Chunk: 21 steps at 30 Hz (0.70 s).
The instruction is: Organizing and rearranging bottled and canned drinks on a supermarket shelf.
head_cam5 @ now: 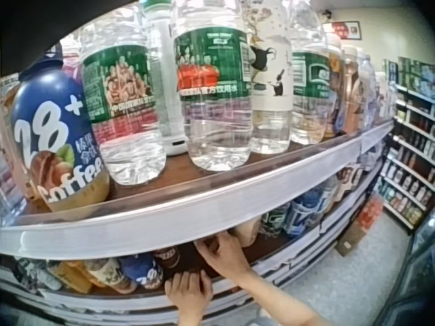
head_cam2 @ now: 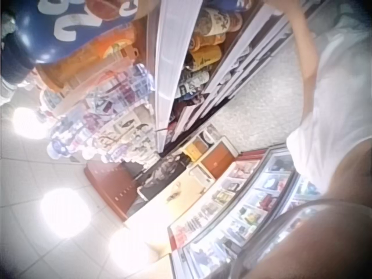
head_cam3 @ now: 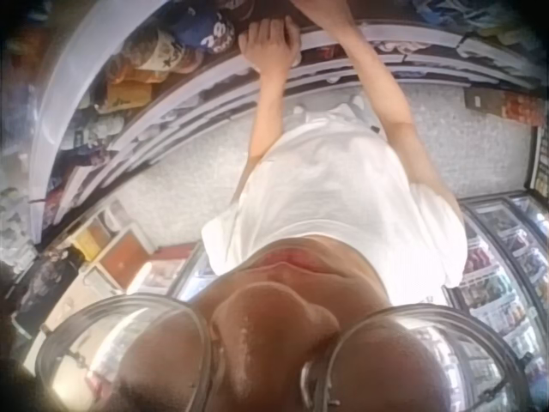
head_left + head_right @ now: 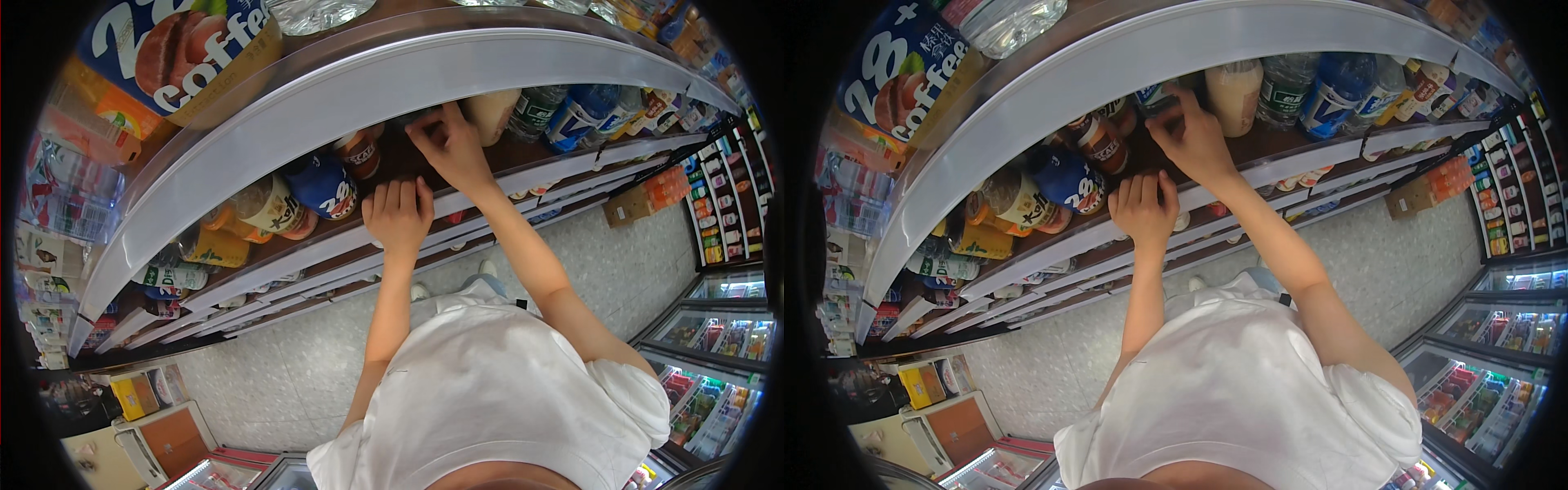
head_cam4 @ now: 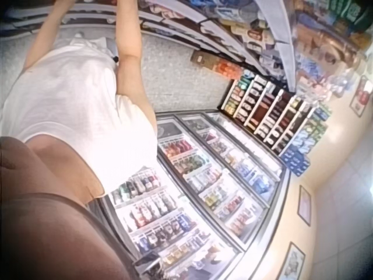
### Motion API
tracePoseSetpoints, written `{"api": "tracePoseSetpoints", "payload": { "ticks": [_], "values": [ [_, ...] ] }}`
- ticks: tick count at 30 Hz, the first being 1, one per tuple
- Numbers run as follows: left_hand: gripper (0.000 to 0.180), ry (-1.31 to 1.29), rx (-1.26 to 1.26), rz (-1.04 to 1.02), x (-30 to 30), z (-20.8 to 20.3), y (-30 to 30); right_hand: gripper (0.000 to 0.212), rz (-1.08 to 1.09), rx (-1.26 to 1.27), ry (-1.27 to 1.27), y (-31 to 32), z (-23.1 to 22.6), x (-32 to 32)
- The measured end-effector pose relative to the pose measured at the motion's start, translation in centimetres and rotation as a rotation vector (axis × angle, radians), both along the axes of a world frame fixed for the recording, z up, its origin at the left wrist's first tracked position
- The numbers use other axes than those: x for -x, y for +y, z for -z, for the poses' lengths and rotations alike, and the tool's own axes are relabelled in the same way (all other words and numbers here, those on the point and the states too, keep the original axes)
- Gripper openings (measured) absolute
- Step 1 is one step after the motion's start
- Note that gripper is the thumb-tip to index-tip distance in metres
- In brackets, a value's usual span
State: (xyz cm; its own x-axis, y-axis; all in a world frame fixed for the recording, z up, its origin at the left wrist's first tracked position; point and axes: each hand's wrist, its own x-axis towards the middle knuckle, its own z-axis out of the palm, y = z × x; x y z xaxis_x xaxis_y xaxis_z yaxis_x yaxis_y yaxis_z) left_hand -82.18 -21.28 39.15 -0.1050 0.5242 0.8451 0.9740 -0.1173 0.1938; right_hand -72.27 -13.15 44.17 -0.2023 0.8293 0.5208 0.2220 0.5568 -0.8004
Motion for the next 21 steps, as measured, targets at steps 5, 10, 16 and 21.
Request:
{"api": "tracePoseSetpoints", "payload": {
  "ticks": [5,10,16,21],
  "values": [
    [0.014,0.0,-0.018,0.0,0.0,0.0,0.0,0.051,0.036,-0.102,0.002,0.9,-0.4,0.2],
    [0.014,-0.001,-0.029,0.01,0.1,0.0,0.1,0.046,0.053,-0.062,-0.008,0.9,-1.4,0.3],
    [0.014,-0.001,-0.048,0.01,0.1,0.1,0.2,0.037,0.062,-0.143,0.031,2.2,-0.7,0.3],
    [0.017,0.022,-0.031,-0.016,0.2,0.3,0.1,0.034,0.027,-0.05,0.06,3.0,-0.6,0.7]
  ]
}}
